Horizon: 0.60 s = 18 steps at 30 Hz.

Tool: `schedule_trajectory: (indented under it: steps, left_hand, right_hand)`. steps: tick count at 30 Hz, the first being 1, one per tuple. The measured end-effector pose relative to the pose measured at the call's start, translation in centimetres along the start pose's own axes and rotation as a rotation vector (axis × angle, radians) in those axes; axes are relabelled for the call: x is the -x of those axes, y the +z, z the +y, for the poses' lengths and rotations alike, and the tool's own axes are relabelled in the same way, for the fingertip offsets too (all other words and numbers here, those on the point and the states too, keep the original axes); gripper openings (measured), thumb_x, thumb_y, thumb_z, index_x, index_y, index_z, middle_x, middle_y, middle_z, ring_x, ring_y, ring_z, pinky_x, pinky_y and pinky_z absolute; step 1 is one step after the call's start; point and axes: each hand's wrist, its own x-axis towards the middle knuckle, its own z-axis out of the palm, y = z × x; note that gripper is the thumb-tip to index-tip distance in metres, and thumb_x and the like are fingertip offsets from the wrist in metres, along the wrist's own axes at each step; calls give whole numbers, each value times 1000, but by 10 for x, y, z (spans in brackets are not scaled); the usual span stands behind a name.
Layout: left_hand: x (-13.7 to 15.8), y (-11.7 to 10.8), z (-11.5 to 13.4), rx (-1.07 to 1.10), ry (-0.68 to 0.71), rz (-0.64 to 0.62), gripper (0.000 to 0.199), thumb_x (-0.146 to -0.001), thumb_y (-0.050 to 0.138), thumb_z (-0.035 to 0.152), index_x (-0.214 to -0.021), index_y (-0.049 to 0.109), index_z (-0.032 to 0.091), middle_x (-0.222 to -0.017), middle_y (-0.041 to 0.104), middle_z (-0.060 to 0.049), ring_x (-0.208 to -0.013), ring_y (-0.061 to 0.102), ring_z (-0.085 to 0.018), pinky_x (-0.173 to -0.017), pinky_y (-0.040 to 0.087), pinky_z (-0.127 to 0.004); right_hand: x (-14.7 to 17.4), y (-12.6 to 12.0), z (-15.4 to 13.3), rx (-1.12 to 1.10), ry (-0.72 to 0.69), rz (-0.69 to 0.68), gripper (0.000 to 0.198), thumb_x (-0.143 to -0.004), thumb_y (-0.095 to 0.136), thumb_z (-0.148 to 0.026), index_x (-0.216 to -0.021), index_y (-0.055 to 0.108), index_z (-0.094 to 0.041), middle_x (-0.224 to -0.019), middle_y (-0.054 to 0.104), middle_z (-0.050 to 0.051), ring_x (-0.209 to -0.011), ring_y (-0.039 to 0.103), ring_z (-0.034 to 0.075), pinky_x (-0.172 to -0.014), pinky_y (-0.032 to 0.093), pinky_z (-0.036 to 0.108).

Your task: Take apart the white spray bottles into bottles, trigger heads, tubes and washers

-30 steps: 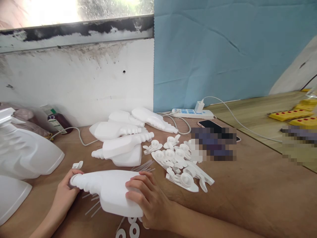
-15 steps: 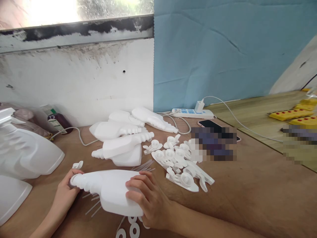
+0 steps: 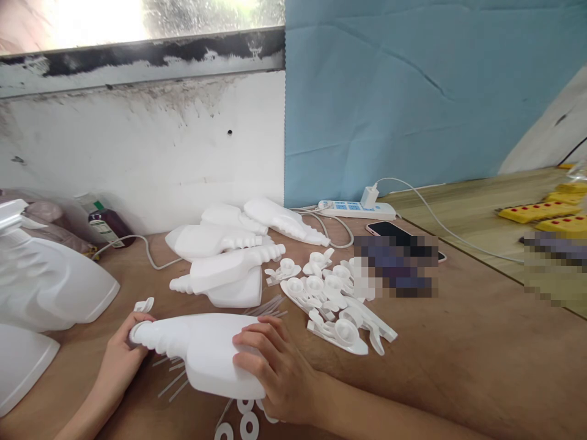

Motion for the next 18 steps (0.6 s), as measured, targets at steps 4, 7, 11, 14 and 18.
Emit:
schedule_trajectory:
  steps: [4,7,11,14,18]
  left_hand:
    - [0,0,-4,3,19,-1,25,-45,46,18,-70,49,20,-67,53,3,-63,48,-16,-57,37,-21]
    - [0,0,-6,6,27,-9,25,-46,46,18,-71,48,20,-67,54,3,-64,49,-17,-57,37,-22]
    - [0,-1,-5,-7,16,-15,25,-47,46,19,-71,48,20,-69,54,2,-65,49,-17,-58,37,-22]
    - [0,-1,-3,-5,6,-16,25,-46,46,18,-71,48,20,-68,53,2,-65,48,-17,-58,37,-22]
    - [0,0,1,-3,3,6,24,-44,46,17,-68,49,20,-67,53,2,-65,49,-18,-59,37,-23]
  right_hand:
    - [0,0,0,-11,-7,-4,43,-61,41,-7,-104,40,-15,-105,51,11,-98,46,22,-88,34,45]
    - [-1,-1,0,-17,-7,-4,43,-62,41,-6,-104,40,-14,-106,50,11,-99,46,22,-88,33,45]
    - [-1,0,0,-25,-5,2,42,-62,41,-6,-103,41,-14,-106,50,11,-99,45,22,-88,33,45]
    - [-1,0,0,-26,-10,-3,43,-61,41,-5,-103,40,-13,-105,49,11,-99,45,22,-88,33,45]
    - [1,1,1,-26,-3,-8,43,-61,42,-6,-104,40,-14,-106,49,11,-100,45,22,-89,32,46]
